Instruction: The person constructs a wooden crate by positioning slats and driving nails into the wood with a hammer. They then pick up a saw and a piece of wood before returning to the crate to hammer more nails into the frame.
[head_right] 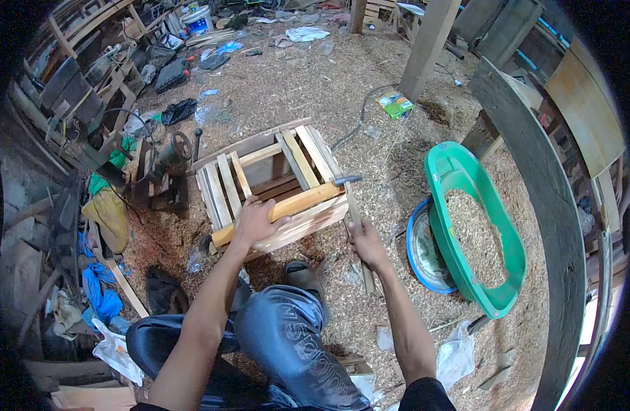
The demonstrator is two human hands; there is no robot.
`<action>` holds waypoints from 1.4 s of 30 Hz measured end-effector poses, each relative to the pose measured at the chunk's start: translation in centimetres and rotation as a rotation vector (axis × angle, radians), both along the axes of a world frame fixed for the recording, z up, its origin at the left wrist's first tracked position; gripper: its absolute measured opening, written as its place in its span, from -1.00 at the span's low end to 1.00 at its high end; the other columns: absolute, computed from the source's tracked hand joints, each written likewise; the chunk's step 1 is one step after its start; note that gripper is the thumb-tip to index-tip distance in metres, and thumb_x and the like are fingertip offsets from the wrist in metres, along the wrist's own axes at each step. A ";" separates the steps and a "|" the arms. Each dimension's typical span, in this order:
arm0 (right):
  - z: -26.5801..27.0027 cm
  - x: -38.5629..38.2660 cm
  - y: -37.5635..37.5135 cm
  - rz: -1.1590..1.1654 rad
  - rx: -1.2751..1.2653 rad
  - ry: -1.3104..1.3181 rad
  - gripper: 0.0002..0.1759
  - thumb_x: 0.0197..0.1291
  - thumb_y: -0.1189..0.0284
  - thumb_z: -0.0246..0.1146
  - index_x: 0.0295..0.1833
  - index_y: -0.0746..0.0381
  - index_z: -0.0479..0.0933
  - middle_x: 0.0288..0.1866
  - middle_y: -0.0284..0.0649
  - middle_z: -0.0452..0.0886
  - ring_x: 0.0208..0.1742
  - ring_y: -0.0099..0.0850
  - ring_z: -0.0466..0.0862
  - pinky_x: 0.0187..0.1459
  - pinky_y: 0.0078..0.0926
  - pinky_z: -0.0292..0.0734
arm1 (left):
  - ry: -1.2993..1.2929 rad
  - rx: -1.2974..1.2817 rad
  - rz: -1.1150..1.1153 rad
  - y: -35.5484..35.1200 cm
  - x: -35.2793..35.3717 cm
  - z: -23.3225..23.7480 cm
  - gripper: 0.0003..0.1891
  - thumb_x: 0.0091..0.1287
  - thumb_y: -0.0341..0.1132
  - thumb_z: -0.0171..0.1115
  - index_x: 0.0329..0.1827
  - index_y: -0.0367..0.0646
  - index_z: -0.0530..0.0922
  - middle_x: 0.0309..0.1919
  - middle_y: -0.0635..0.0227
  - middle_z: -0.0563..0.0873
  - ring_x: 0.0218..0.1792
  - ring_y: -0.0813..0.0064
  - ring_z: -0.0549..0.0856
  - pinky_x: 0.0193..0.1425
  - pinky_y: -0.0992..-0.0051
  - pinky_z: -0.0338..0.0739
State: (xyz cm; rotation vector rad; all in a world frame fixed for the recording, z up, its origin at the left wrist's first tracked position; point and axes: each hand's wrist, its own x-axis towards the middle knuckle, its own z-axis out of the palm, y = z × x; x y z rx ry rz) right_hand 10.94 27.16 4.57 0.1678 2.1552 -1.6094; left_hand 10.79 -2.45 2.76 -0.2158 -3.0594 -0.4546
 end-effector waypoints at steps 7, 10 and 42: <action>5.7 1.3 -2.6 0.083 0.521 0.423 -0.65 0.38 0.29 0.07 -0.08 0.43 0.44 -0.35 0.27 0.59 -0.29 0.26 0.59 -0.24 0.01 0.49 | -0.013 0.001 0.005 0.0 0.2 -0.4 -0.34 0.21 0.33 0.10 -0.06 -0.17 0.58 -0.41 -0.04 0.71 -0.18 0.07 0.70 0.42 0.13 0.23; 1.9 1.5 -2.1 0.178 0.617 0.425 -0.67 0.35 0.33 0.09 -0.08 0.47 0.40 -0.43 0.38 0.55 -0.29 0.33 0.59 -0.23 0.16 0.46 | -0.025 -0.010 0.004 0.2 0.1 -0.2 -0.32 0.20 0.34 0.09 -0.06 -0.18 0.58 -0.39 -0.06 0.71 -0.14 0.08 0.70 0.43 0.14 0.22; 4.1 1.4 -3.2 0.087 0.586 0.391 -0.67 0.38 0.29 0.03 -0.12 0.42 0.36 -0.44 0.39 0.53 -0.26 0.33 0.59 -0.19 0.19 0.43 | -0.150 -0.112 -0.010 0.3 -0.1 0.4 -0.34 0.09 0.26 0.28 -0.10 -0.24 0.55 -0.32 0.04 0.72 -0.12 0.17 0.69 0.43 0.22 0.19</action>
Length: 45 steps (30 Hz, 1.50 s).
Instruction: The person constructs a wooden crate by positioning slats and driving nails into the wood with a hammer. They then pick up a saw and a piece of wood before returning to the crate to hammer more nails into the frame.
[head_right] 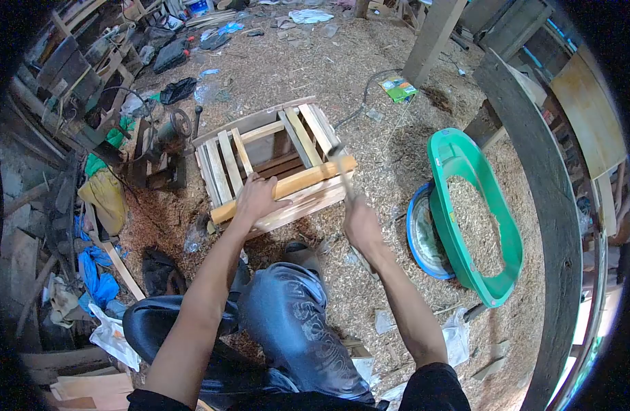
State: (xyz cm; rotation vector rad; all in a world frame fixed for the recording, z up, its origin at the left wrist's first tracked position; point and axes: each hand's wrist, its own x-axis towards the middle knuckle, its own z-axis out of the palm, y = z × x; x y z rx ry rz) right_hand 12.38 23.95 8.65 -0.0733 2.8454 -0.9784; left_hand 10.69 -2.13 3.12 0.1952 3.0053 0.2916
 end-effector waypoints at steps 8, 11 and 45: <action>0.6 -0.6 1.0 0.054 0.018 0.095 -0.71 0.40 0.34 -0.01 -0.15 0.42 0.34 -0.45 0.42 0.52 -0.30 0.33 0.58 -0.23 0.21 0.44 | -0.001 -0.016 -0.004 0.0 -0.1 -0.1 -0.34 0.09 0.26 0.29 -0.11 -0.25 0.55 -0.34 0.03 0.72 -0.14 0.16 0.70 0.42 0.21 0.21; 2.1 -0.7 0.5 0.001 -0.051 0.146 -0.71 0.41 0.34 -0.01 -0.17 0.41 0.33 -0.46 0.39 0.52 -0.31 0.34 0.57 -0.24 0.21 0.44 | 0.015 -0.017 -0.005 -0.2 -0.2 -0.5 -0.33 0.09 0.27 0.29 -0.11 -0.25 0.54 -0.33 0.03 0.72 -0.14 0.17 0.70 0.42 0.21 0.21; -1.5 -0.3 1.0 0.173 0.010 0.073 -0.51 0.25 0.52 0.09 0.28 0.40 0.21 -0.31 0.37 0.58 -0.19 0.30 0.59 -0.13 0.08 0.50 | -0.031 0.047 0.029 0.0 0.0 0.6 -0.27 0.00 0.34 0.30 -0.11 -0.23 0.58 -0.34 0.02 0.72 -0.14 0.15 0.70 0.41 0.22 0.24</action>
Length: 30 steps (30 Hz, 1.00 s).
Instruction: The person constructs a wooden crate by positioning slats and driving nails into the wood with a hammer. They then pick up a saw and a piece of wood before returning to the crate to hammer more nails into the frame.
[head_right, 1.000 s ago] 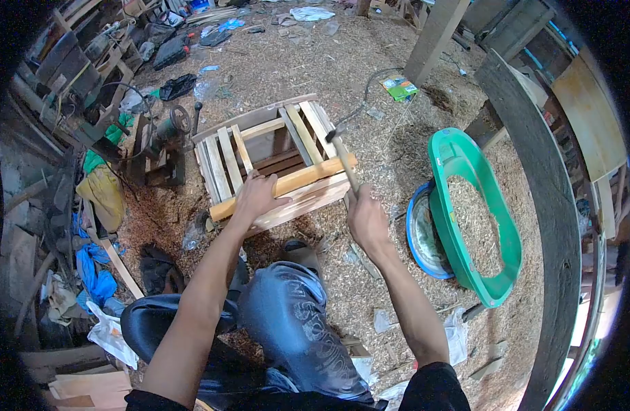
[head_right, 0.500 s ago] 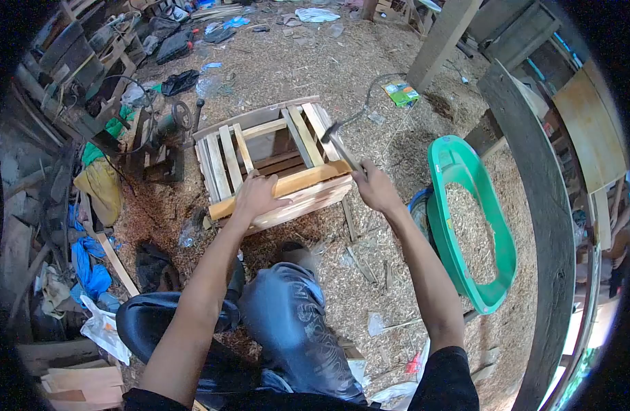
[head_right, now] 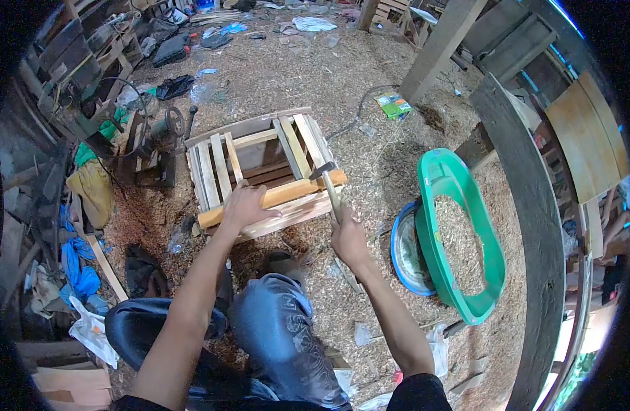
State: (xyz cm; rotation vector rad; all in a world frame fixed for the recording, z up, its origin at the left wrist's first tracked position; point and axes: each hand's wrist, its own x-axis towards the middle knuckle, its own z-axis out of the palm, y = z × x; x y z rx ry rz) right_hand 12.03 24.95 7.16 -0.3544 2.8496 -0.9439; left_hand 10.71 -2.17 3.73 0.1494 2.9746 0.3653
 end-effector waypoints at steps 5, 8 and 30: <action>-0.9 1.5 0.2 0.150 -0.021 0.076 -0.35 0.26 0.55 0.02 0.47 0.32 0.05 -0.14 0.42 0.54 -0.24 0.37 0.57 -0.17 0.14 0.54 | 0.095 -0.011 0.000 -0.1 -0.2 -1.3 -0.28 -0.01 0.36 0.30 -0.16 -0.21 0.58 -0.43 0.03 0.71 -0.25 0.15 0.70 0.33 0.25 0.30; 0.4 1.4 -1.1 0.089 0.088 0.052 -0.34 0.25 0.55 0.01 0.48 0.29 0.06 -0.15 0.41 0.54 -0.25 0.34 0.59 -0.17 0.15 0.55 | 0.068 0.001 -0.001 -0.1 -0.3 -1.3 -0.29 0.01 0.35 0.29 -0.16 -0.20 0.58 -0.41 0.02 0.72 -0.24 0.15 0.70 0.33 0.23 0.30; 0.4 3.8 -0.5 0.055 -0.063 0.067 -0.38 0.23 0.57 0.06 0.43 0.31 0.17 -0.30 0.36 0.57 -0.28 0.27 0.61 -0.20 0.09 0.53 | 0.062 -0.018 -0.048 -0.6 0.0 -1.9 -0.33 0.03 0.30 0.33 -0.13 -0.18 0.57 -0.38 0.02 0.71 -0.13 0.12 0.69 0.45 0.17 0.21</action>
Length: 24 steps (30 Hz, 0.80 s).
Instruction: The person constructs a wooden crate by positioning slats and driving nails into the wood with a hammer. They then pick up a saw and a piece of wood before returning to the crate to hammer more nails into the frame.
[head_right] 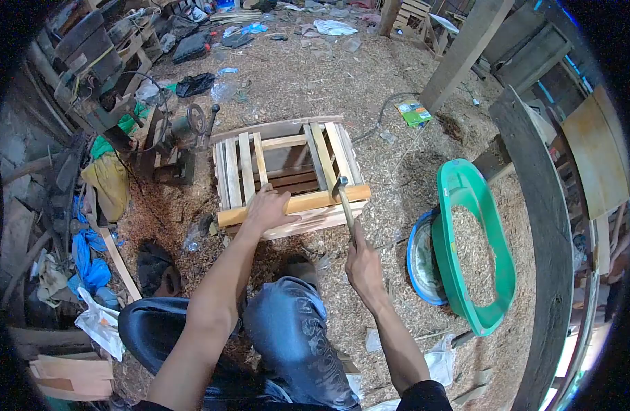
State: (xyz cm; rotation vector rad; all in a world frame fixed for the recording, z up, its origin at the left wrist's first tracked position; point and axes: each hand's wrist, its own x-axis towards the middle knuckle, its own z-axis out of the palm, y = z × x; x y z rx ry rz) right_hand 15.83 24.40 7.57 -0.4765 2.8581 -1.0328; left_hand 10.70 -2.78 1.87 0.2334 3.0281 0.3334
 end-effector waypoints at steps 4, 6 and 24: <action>-0.3 0.8 0.2 0.014 0.009 0.050 -0.38 0.23 0.57 0.06 0.43 0.31 0.17 -0.29 0.38 0.56 -0.27 0.32 0.58 -0.19 0.11 0.51 | -0.021 0.017 -0.033 -0.3 0.1 -0.1 -0.36 0.03 0.30 0.32 -0.19 -0.17 0.57 -0.40 0.03 0.70 -0.16 0.12 0.69 0.43 0.19 0.23; -0.5 1.2 0.3 0.014 0.009 0.073 -0.38 0.23 0.57 0.05 0.44 0.29 0.16 -0.27 0.40 0.55 -0.25 0.33 0.58 -0.18 0.12 0.50 | -0.003 0.022 -0.063 -0.5 -0.1 -0.1 -0.36 0.03 0.30 0.32 -0.20 -0.18 0.57 -0.40 0.02 0.70 -0.18 0.12 0.69 0.41 0.20 0.25; 0.1 2.6 -0.4 -0.067 0.051 -0.074 -0.34 0.22 0.57 0.04 0.47 0.29 0.11 0.00 0.33 0.55 -0.04 0.25 0.58 -0.01 0.05 0.50 | -0.066 -0.021 -0.072 -0.4 -0.1 1.0 -0.36 0.03 0.31 0.31 -0.20 -0.15 0.59 -0.41 0.07 0.71 -0.17 0.19 0.70 0.43 0.26 0.26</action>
